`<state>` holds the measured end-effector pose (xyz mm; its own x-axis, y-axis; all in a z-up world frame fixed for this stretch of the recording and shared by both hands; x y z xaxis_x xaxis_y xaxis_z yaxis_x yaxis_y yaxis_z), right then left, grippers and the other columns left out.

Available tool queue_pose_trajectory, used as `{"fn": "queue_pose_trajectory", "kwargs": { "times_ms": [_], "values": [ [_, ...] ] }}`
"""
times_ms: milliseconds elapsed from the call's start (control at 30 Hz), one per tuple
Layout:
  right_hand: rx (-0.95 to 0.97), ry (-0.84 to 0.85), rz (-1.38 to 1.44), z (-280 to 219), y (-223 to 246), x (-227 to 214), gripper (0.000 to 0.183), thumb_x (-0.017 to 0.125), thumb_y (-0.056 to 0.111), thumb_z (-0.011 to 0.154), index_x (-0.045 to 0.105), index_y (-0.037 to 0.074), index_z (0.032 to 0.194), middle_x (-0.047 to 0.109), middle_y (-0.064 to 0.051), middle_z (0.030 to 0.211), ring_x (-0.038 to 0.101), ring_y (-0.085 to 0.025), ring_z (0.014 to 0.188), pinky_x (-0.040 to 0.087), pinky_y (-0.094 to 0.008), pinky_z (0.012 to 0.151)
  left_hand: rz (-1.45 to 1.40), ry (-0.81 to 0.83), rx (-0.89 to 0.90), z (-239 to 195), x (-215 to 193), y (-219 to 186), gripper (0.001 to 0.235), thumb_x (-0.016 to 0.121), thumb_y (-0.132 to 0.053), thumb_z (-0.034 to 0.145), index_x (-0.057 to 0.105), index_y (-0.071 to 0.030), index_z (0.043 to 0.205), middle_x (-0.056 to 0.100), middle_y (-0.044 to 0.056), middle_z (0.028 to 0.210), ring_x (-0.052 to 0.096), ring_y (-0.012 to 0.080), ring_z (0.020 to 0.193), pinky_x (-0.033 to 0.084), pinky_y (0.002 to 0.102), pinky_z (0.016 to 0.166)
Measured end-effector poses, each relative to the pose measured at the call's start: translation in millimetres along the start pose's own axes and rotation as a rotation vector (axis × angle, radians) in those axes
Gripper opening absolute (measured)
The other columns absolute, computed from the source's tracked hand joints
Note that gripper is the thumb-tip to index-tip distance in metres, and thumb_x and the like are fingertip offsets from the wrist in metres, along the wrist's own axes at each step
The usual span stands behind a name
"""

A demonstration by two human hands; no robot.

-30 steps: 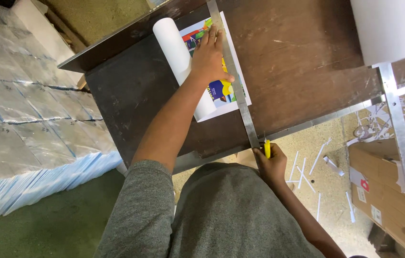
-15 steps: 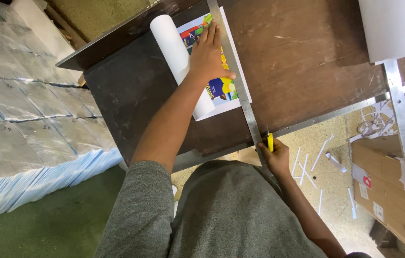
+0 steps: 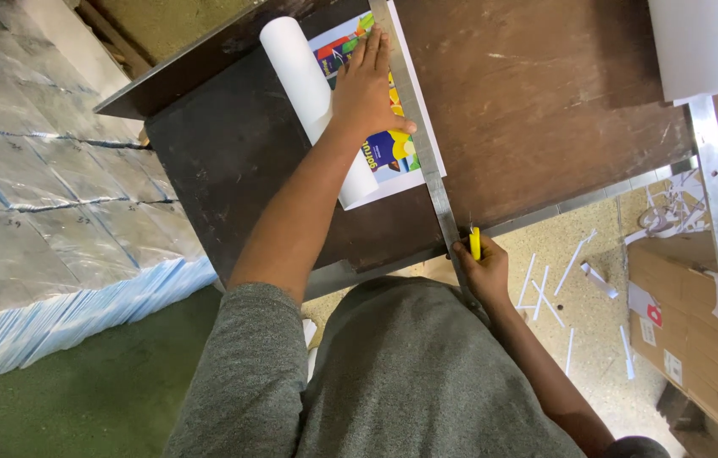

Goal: Trimming the edges of printed posters using a utility knife and a metal ruler

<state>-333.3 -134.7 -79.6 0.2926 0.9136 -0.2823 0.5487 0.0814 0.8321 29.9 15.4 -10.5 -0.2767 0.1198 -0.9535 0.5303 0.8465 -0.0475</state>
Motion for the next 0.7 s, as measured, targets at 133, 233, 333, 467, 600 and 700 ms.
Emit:
{"fn": "queue_pose_trajectory", "kwargs": {
  "times_ms": [133, 233, 333, 467, 600, 700],
  "values": [
    [0.017, -0.001, 0.024, 2.8, -7.6, 1.6, 0.009, 0.078, 0.017, 0.092, 0.073, 0.009, 0.090, 0.072, -0.002, 0.081, 0.060, -0.011, 0.074, 0.049, -0.030, 0.069, -0.041, 0.028, -0.026, 0.1, -2.6, -1.3, 0.159, 0.099, -0.089, 0.066, 0.008, -0.008, 0.167, 0.002, 0.009, 0.175, 0.012, 0.0316, 0.162, 0.034, 0.058, 0.123],
    [0.010, -0.003, 0.030, 2.1, -3.0, 0.5, 0.010, 0.079, 0.017, 0.091, 0.073, 0.009, 0.089, 0.071, -0.002, 0.080, 0.060, -0.011, 0.074, 0.049, -0.029, 0.068, -0.061, 0.042, -0.035, 0.4, -3.3, -1.4, 0.161, 0.101, -0.086, 0.065, 0.007, -0.006, 0.167, 0.001, 0.009, 0.175, 0.011, 0.0312, 0.162, 0.033, 0.057, 0.124],
    [0.036, -0.016, 0.008, 0.5, -1.9, -0.6, 0.011, 0.079, 0.018, 0.091, 0.074, 0.009, 0.089, 0.068, -0.001, 0.078, 0.057, -0.011, 0.075, 0.047, -0.030, 0.069, -0.065, 0.024, -0.034, 1.0, 0.0, 0.1, 0.160, 0.101, -0.088, 0.066, 0.007, -0.007, 0.167, 0.003, 0.008, 0.175, 0.013, 0.0311, 0.162, 0.034, 0.055, 0.124],
    [0.000, 0.001, -0.025, 0.4, 1.3, -3.0, 0.013, 0.080, 0.020, 0.092, 0.072, 0.010, 0.088, 0.063, 0.000, 0.075, 0.052, -0.011, 0.072, 0.042, -0.031, 0.065, -0.066, 0.045, -0.045, -0.4, -5.4, -1.4, 0.158, 0.100, -0.088, 0.069, 0.005, -0.008, 0.167, 0.002, 0.008, 0.176, 0.012, 0.0303, 0.162, 0.033, 0.056, 0.124],
    [0.020, -0.003, -0.017, 2.6, -6.3, -1.6, 0.011, 0.081, 0.018, 0.090, 0.074, 0.010, 0.090, 0.068, -0.001, 0.080, 0.056, -0.012, 0.074, 0.046, -0.031, 0.068, -0.109, 0.054, -0.044, -1.4, -4.6, -1.7, 0.161, 0.103, -0.083, 0.067, 0.002, -0.008, 0.168, -0.003, 0.006, 0.176, 0.009, 0.0298, 0.163, 0.031, 0.060, 0.125],
    [0.007, 0.010, -0.006, 0.7, 1.5, -3.1, 0.013, 0.081, 0.020, 0.091, 0.073, 0.010, 0.089, 0.065, 0.001, 0.077, 0.053, -0.011, 0.073, 0.042, -0.030, 0.065, -0.069, 0.040, -0.053, -0.2, -5.5, -2.5, 0.158, 0.100, -0.088, 0.069, 0.005, -0.009, 0.167, 0.001, 0.008, 0.176, 0.011, 0.0307, 0.163, 0.032, 0.056, 0.124]
  ]
}}
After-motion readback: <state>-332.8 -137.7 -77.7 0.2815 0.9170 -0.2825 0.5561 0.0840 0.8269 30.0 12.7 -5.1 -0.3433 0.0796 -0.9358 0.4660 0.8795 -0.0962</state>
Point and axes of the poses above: each hand's wrist, its own z-axis towards the middle knuckle, its own x-axis out of the palm, y = z × x, the point moved 4 cm from there along z, towards the middle knuckle
